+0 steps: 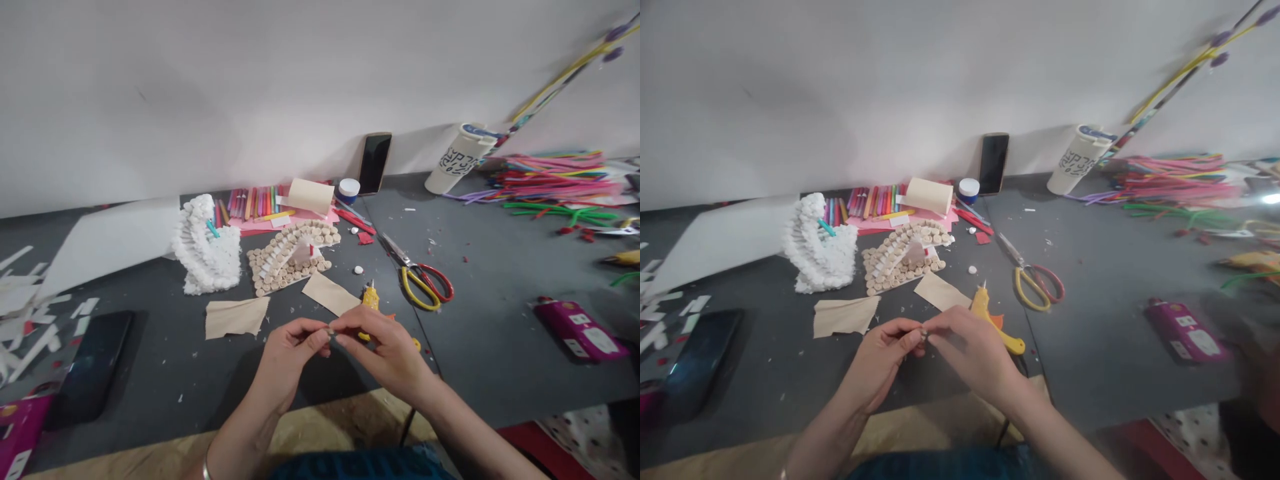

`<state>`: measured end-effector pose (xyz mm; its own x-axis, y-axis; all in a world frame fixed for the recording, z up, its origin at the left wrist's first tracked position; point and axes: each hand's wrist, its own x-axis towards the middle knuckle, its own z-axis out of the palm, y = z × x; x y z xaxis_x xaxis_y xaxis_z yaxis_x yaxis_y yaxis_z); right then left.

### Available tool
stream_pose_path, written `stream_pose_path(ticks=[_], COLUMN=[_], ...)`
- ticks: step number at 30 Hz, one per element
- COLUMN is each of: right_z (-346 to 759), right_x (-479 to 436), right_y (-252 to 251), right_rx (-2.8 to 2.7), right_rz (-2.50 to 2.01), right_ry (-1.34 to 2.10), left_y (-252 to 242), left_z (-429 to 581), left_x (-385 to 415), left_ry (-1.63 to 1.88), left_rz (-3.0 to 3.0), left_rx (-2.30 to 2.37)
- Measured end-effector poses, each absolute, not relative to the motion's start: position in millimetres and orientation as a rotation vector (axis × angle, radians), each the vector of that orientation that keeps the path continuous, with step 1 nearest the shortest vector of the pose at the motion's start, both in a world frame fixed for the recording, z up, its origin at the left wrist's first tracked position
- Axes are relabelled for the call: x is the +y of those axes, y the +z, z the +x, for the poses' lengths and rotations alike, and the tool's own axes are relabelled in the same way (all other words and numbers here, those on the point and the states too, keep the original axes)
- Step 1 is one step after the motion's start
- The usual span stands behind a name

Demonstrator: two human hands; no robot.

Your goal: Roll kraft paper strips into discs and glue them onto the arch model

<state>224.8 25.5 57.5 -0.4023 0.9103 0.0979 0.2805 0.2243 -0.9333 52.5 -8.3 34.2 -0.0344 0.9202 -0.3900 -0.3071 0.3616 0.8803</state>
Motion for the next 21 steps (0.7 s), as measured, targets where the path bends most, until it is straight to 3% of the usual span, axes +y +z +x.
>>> stream_pose_path(ticks=[12,21], right_z=[221,258], right_x=[62,267], right_y=[49,38], right_rx=[-2.089,-1.546], right_rz=[-1.032,-1.639], right_ry=[0.999,0.468], left_y=[31,-16], left_z=[52,51], left_x=[12,2], left_ry=[1.168,1.087], left_rz=[0.523,0.577], left_rx=[1.204,0.909])
